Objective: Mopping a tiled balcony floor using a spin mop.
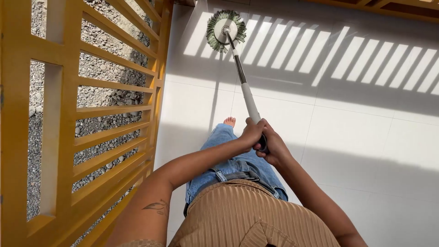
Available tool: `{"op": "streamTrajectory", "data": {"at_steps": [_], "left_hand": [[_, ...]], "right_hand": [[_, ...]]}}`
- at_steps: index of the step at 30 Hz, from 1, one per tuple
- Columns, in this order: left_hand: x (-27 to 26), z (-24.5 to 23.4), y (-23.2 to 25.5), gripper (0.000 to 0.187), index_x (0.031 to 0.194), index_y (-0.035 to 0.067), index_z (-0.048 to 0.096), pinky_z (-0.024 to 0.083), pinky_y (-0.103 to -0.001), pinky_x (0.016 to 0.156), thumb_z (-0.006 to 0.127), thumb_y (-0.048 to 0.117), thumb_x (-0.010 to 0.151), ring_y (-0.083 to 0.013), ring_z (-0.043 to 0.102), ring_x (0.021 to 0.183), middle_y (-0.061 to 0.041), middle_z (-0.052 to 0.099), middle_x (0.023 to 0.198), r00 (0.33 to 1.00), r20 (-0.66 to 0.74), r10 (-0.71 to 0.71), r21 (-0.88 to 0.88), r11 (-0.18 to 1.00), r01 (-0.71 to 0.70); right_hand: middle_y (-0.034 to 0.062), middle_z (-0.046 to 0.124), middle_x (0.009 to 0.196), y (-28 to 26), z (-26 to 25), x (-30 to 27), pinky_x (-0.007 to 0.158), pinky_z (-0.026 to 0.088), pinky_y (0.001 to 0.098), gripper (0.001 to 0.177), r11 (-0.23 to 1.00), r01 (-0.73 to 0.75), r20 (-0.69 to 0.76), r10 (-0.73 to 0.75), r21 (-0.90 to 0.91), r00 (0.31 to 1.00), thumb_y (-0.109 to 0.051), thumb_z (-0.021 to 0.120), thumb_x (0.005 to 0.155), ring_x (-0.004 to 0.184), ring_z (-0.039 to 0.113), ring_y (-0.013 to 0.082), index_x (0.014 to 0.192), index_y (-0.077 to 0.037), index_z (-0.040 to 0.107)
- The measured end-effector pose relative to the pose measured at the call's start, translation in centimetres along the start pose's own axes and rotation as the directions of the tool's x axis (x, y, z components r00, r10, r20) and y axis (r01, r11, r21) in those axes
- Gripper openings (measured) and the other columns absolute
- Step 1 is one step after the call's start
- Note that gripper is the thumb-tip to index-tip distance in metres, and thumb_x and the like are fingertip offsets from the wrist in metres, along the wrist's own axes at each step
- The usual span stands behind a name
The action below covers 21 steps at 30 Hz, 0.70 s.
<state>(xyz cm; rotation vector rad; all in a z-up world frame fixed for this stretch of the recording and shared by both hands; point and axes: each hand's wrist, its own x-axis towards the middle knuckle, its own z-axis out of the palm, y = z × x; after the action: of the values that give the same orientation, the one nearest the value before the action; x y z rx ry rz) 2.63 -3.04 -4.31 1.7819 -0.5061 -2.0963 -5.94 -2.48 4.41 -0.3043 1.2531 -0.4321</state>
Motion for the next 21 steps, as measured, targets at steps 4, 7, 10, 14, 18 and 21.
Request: {"op": "streamTrajectory", "data": {"at_steps": [4, 7, 10, 14, 18, 21], "left_hand": [[3.4, -2.9, 2.9, 0.075, 0.139, 0.003, 0.017, 0.059, -0.038, 0.053, 0.045, 0.045, 0.085, -0.0442, 0.06, 0.097, -0.032, 0.043, 0.129, 0.993, -0.111, 0.037, 0.086, 0.996, -0.028], [2.8, -2.6, 1.5, 0.073, 0.139, 0.004, 0.016, 0.059, -0.038, 0.053, 0.043, 0.045, 0.086, -0.044, 0.059, 0.097, -0.031, 0.042, 0.129, 0.994, -0.109, 0.027, 0.063, 0.998, -0.02], [1.0, -1.4, -1.2, 0.071, 0.139, 0.005, 0.014, 0.058, -0.038, 0.055, 0.04, 0.046, 0.087, -0.0437, 0.058, 0.097, -0.031, 0.041, 0.13, 0.994, -0.107, -0.006, 0.011, 1.0, 0.007], [-1.5, -0.3, -3.5, 0.068, 0.14, 0.008, 0.012, 0.058, -0.038, 0.057, 0.037, 0.046, 0.089, -0.0432, 0.057, 0.098, -0.03, 0.04, 0.131, 0.994, -0.105, -0.006, -0.036, 0.999, 0.002], [-5.6, 2.1, -8.3, 0.065, 0.14, 0.01, 0.01, 0.058, -0.038, 0.058, 0.033, 0.046, 0.091, -0.0427, 0.056, 0.099, -0.029, 0.038, 0.132, 0.996, -0.071, -0.045, -0.054, 0.998, 0.041], [-10.7, 5.3, -12.9, 0.072, 0.139, 0.007, 0.005, 0.058, -0.04, 0.062, 0.036, 0.05, 0.09, -0.0423, 0.048, 0.112, -0.03, 0.03, 0.137, 0.992, 0.044, -0.117, -0.145, 0.982, 0.122]], "right_hand": [[0.0091, 0.046, 0.078, -0.1, 0.5, 9.7, 0.035, 0.029, 0.017, 0.043, 0.995, 0.096, 0.061, -0.095, -0.018, 0.994, -0.02, 0.02, 0.1, 0.054, 0.044, 0.0116, 0.143, -0.021, 0.027], [0.0063, 0.046, 0.07, 0.5, 0.4, 14.9, 0.034, 0.03, 0.0167, 0.039, 0.99, 0.135, 0.057, -0.132, -0.046, 0.99, -0.02, 0.021, 0.101, 0.05, 0.046, 0.0118, 0.138, -0.025, 0.03], [0.0042, 0.046, 0.068, 1.6, 0.3, 13.9, 0.034, 0.028, 0.0163, 0.039, 0.985, 0.149, 0.075, -0.142, -0.092, 0.987, -0.021, 0.019, 0.101, 0.049, 0.045, 0.0098, 0.139, -0.024, 0.028], [0.0062, 0.045, 0.07, 4.4, 0.0, 6.8, 0.032, 0.03, 0.0163, 0.042, 0.986, 0.096, 0.03, -0.093, -0.136, 0.995, -0.022, 0.019, 0.101, 0.05, 0.046, 0.0109, 0.143, -0.023, 0.022], [0.01, 0.046, 0.077, 8.5, -1.2, -4.0, 0.033, 0.029, 0.0151, 0.048, 0.99, -0.06, 0.003, 0.061, -0.129, 0.998, -0.024, 0.019, 0.1, 0.055, 0.044, 0.011, 0.148, -0.023, 0.012], [0.0119, 0.044, 0.081, 10.5, -1.9, -11.6, 0.032, 0.028, 0.0153, 0.048, 0.985, -0.139, -0.04, 0.136, -0.103, 0.99, -0.026, 0.021, 0.1, 0.058, 0.042, 0.0127, 0.148, -0.024, 0.015]]}}
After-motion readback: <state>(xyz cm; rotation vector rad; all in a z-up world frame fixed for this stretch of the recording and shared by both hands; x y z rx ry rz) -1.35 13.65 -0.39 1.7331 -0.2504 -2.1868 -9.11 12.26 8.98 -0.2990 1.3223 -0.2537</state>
